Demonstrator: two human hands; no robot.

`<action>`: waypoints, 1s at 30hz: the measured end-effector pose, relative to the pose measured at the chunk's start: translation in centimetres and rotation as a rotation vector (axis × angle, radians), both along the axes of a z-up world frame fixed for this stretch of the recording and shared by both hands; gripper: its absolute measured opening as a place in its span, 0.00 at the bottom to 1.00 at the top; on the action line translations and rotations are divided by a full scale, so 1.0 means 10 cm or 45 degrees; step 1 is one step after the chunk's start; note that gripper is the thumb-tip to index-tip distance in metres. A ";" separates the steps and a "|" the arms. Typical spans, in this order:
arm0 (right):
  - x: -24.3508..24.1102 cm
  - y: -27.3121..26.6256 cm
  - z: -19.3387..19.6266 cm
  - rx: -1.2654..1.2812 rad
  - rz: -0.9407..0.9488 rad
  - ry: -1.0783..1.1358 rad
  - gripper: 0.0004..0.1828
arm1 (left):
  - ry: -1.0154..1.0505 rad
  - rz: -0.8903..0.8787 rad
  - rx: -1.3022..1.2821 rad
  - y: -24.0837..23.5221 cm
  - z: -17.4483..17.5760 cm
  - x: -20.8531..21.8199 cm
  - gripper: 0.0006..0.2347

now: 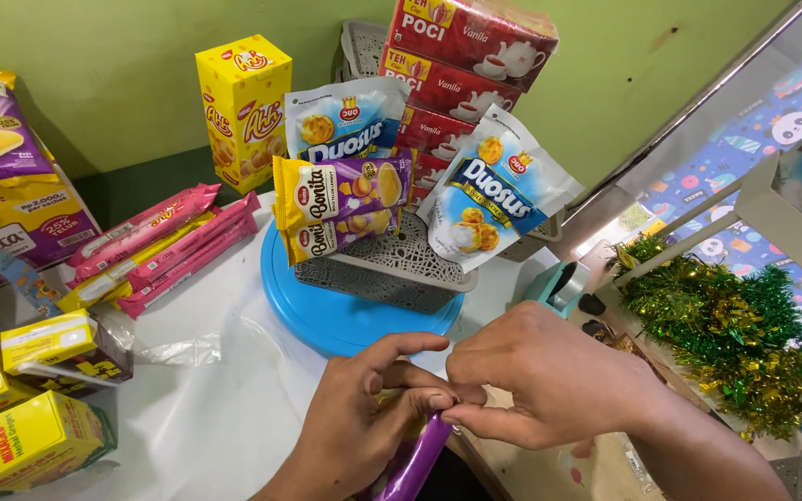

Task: The person arranges various snack packages, including chips and cookies, into a grey plastic basket placed on a blue lid. They use a tape dispenser to secure the items within the basket, adjusting the placement of the packages to fit them neatly.

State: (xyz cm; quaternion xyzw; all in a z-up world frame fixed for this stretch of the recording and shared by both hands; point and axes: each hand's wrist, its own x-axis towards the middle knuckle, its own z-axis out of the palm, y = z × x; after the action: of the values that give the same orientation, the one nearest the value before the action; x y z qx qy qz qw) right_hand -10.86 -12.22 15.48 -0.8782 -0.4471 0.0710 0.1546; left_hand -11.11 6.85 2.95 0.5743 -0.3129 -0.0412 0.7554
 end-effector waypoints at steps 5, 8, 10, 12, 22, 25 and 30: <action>-0.06 -0.11 -0.10 -0.146 -0.078 -0.187 0.19 | 0.170 0.033 0.098 -0.03 0.02 -0.04 0.14; -0.10 -0.17 -0.13 -0.271 -0.112 -0.258 0.20 | 0.206 -0.004 0.131 -0.04 0.03 -0.05 0.16; -0.10 -0.20 -0.12 -0.318 -0.128 -0.275 0.19 | 0.211 -0.033 0.164 -0.05 0.03 -0.05 0.17; -0.11 -0.23 -0.11 -0.340 -0.112 -0.338 0.24 | 0.063 -0.147 -0.009 -0.07 0.00 -0.06 0.28; 0.29 -0.36 0.29 -0.707 -0.258 -0.779 0.25 | 0.296 0.190 -0.048 -0.55 0.30 0.31 0.23; 0.66 -0.44 0.43 -0.792 -0.351 -0.874 0.29 | 0.187 0.306 -0.158 -0.72 0.43 0.63 0.22; 1.31 -0.59 0.48 -0.889 -0.466 -1.145 0.26 | -0.123 0.561 -0.073 -0.95 0.53 1.17 0.22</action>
State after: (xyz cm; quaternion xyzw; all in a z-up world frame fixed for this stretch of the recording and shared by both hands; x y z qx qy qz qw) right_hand 2.29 -18.09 20.24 -0.8837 -0.2604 -0.1926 -0.3379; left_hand 0.56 -2.63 8.27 0.6082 -0.2166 0.1611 0.7464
